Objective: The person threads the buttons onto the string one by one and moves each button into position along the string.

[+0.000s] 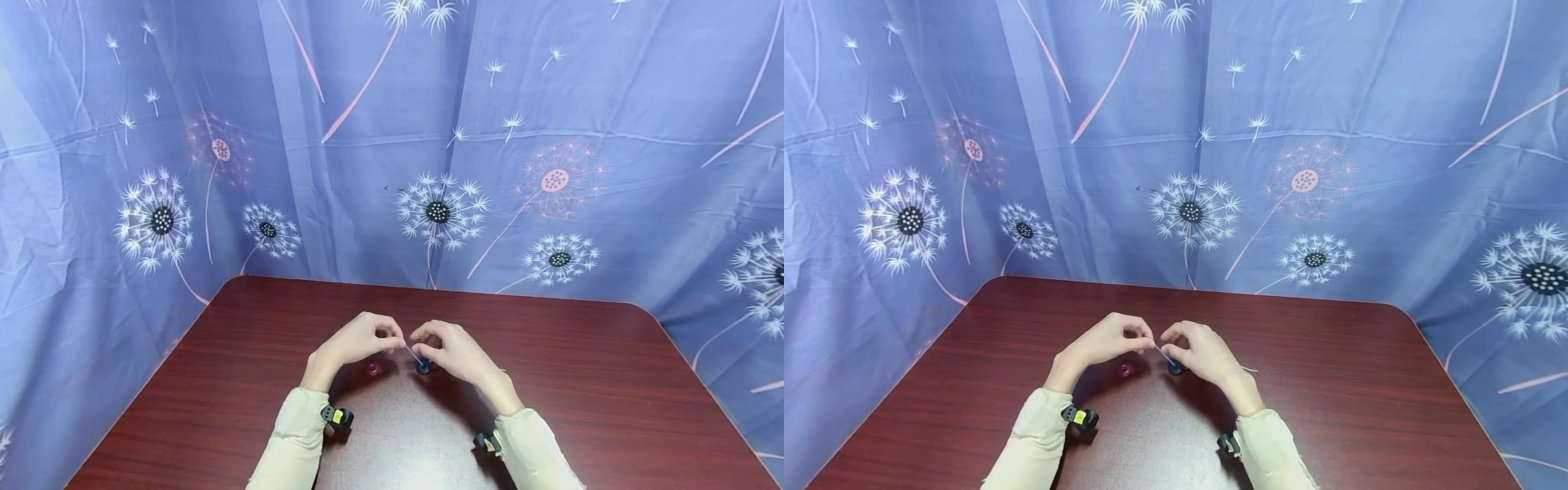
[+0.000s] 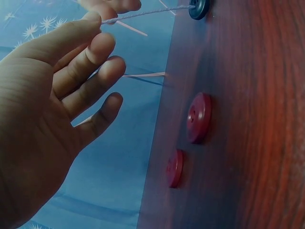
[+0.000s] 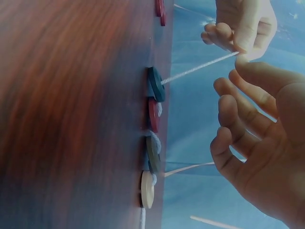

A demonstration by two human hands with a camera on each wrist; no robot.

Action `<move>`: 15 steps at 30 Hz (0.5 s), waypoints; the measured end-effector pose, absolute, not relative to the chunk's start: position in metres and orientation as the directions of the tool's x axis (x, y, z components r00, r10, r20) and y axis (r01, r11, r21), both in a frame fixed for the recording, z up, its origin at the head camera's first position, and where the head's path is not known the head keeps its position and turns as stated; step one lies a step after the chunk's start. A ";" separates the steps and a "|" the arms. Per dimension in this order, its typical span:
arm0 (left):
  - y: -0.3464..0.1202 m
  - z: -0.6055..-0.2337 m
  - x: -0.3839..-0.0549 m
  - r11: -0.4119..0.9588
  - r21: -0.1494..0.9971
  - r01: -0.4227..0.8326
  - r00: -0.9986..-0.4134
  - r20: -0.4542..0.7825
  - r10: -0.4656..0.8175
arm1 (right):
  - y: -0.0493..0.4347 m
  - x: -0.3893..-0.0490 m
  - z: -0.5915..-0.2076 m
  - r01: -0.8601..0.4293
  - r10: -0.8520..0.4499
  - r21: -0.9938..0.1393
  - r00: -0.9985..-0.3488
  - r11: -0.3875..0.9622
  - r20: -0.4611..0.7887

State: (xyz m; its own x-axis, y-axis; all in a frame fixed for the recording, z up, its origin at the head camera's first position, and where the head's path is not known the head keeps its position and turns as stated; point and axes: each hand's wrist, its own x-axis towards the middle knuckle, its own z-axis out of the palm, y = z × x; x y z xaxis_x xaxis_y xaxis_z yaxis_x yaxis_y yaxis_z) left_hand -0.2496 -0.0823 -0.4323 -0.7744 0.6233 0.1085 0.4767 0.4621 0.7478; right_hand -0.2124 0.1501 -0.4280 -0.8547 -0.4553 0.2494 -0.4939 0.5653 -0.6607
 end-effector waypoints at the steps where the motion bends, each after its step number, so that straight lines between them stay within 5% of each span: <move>1: -0.082 -0.432 -0.249 0.461 0.749 0.476 -0.774 0.109 0.623 | 0.150 -0.212 -0.428 -0.492 -0.455 -0.664 -0.855 0.563 0.248; 15: -0.081 -0.432 -0.249 0.433 0.752 0.497 -0.759 0.135 0.637 | 0.141 -0.208 -0.427 -0.462 -0.461 -0.700 -0.862 0.544 0.211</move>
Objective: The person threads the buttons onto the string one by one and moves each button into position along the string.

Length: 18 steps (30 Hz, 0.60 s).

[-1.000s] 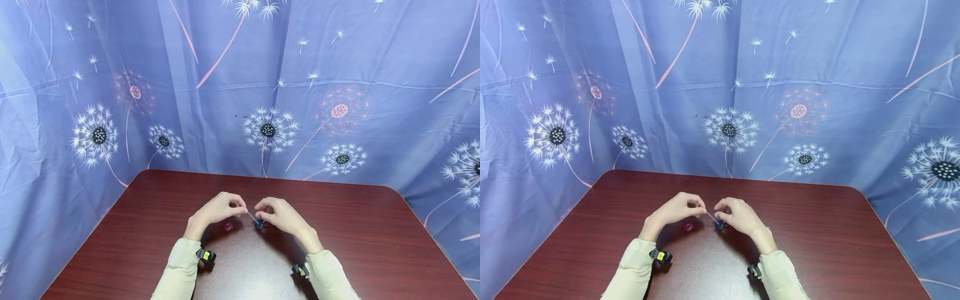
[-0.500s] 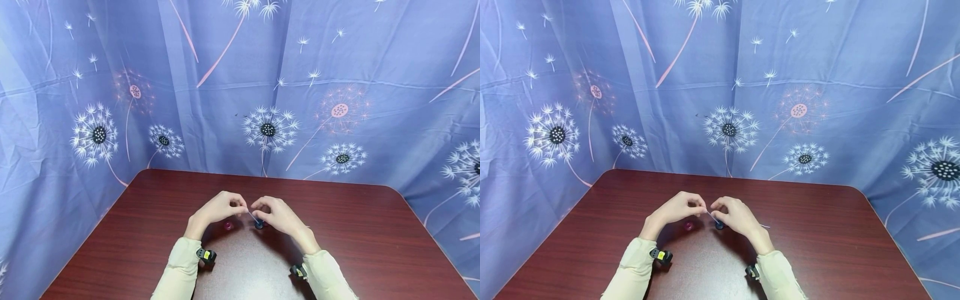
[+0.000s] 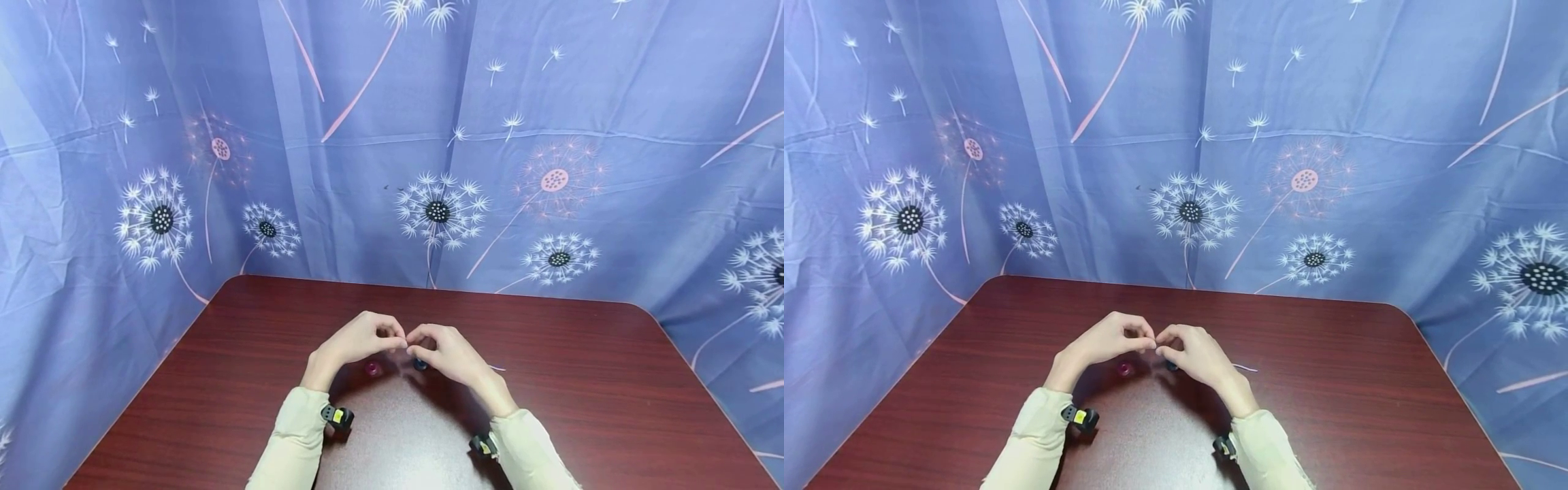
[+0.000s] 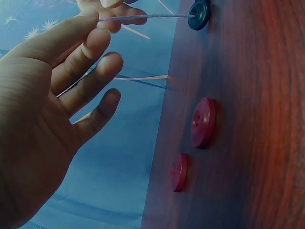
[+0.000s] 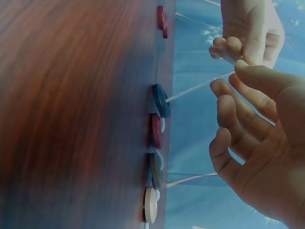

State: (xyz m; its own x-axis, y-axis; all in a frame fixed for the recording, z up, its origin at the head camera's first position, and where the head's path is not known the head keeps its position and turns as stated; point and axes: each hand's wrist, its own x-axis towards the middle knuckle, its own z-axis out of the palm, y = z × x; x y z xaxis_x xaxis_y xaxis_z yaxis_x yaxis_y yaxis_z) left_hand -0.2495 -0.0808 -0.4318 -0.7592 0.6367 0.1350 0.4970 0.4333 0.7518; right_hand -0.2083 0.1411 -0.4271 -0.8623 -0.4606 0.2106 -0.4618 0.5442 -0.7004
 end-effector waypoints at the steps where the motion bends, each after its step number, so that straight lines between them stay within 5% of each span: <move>1: -0.081 -0.432 -0.250 0.431 0.754 0.496 -0.758 0.135 0.638 | 0.141 -0.208 -0.427 -0.460 -0.460 -0.699 -0.863 0.547 0.209; 18: -0.080 -0.432 -0.248 0.439 0.752 0.492 -0.760 0.125 0.638 | 0.139 -0.210 -0.432 -0.482 -0.423 -0.661 -0.867 0.575 0.265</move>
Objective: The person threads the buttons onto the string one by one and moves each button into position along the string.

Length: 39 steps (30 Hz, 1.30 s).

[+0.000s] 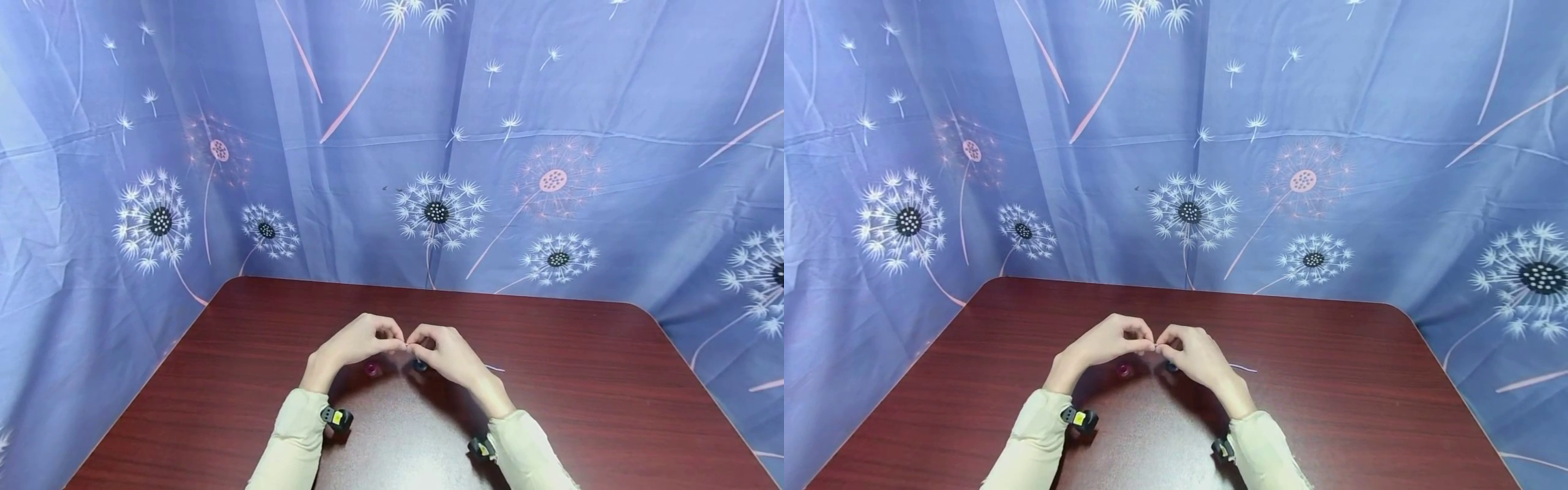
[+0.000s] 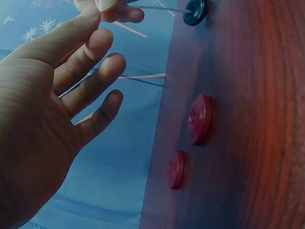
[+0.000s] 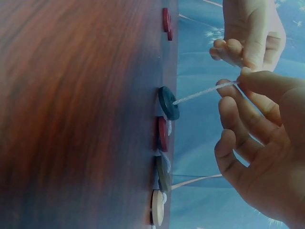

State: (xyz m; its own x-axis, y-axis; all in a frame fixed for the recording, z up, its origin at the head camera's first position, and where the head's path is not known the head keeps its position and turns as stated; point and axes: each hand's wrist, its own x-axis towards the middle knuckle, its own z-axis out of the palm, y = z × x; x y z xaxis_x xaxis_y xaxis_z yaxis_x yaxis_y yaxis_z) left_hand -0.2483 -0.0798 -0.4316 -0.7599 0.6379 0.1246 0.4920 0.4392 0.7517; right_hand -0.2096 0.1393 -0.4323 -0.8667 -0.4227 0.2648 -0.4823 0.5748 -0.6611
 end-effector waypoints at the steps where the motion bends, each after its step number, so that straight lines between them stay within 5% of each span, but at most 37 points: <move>1: -0.080 -0.432 -0.248 0.444 0.748 0.493 -0.761 0.123 0.637 | 0.139 -0.210 -0.432 -0.479 -0.418 -0.661 -0.869 0.577 0.265; 39: -0.102 -0.448 -0.261 0.583 0.609 0.538 -0.799 0.148 0.583 | 0.142 -0.211 -0.432 -0.445 -0.389 -0.674 -0.888 0.590 0.246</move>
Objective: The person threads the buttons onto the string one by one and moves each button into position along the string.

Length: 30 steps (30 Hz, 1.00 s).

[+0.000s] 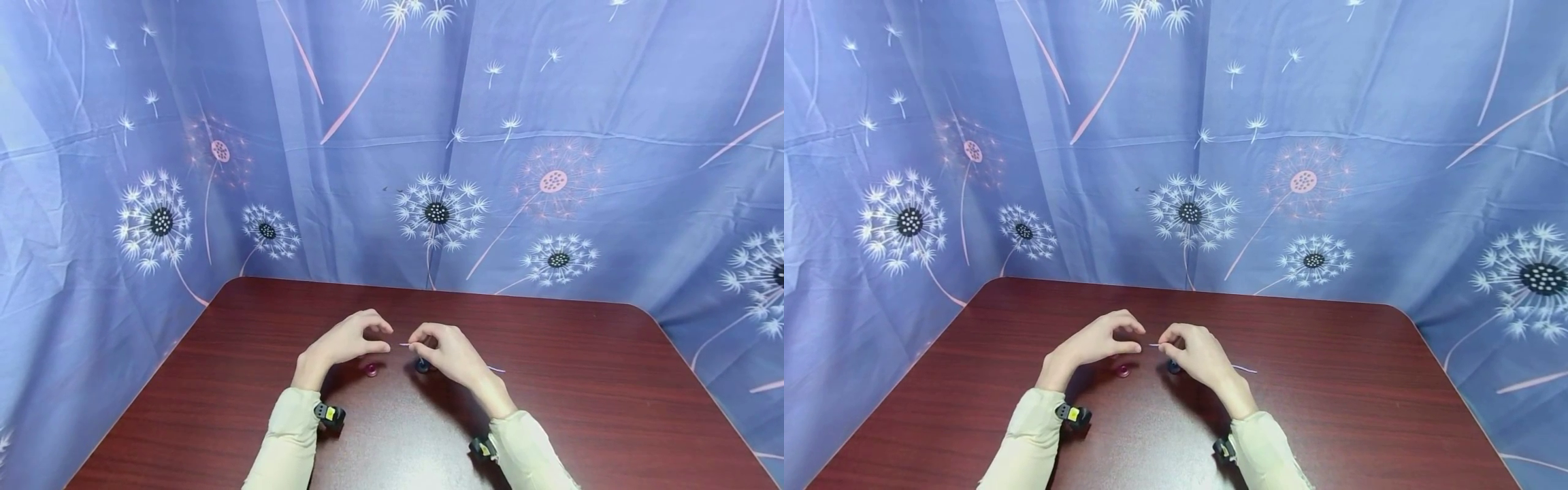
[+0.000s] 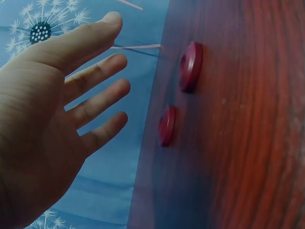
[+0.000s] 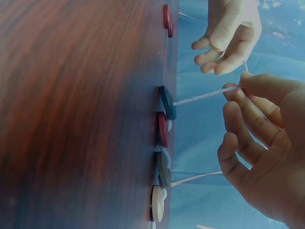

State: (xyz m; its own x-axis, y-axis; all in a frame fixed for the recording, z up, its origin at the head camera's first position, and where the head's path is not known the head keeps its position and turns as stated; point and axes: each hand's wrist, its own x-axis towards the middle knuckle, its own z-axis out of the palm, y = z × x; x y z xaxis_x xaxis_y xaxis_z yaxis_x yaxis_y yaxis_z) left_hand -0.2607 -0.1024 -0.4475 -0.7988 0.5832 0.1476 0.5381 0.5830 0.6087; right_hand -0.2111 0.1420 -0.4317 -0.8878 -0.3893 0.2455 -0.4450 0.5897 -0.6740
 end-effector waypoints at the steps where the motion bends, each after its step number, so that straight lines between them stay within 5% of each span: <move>1: -0.103 -0.448 -0.261 0.581 0.609 0.541 -0.797 0.149 0.586 | 0.142 -0.211 -0.432 -0.443 -0.387 -0.673 -0.889 0.592 0.245; 30: -0.115 -0.456 -0.263 0.604 0.627 0.493 -0.813 0.085 0.576 | 0.143 -0.211 -0.432 -0.446 -0.412 -0.659 -0.884 0.606 0.220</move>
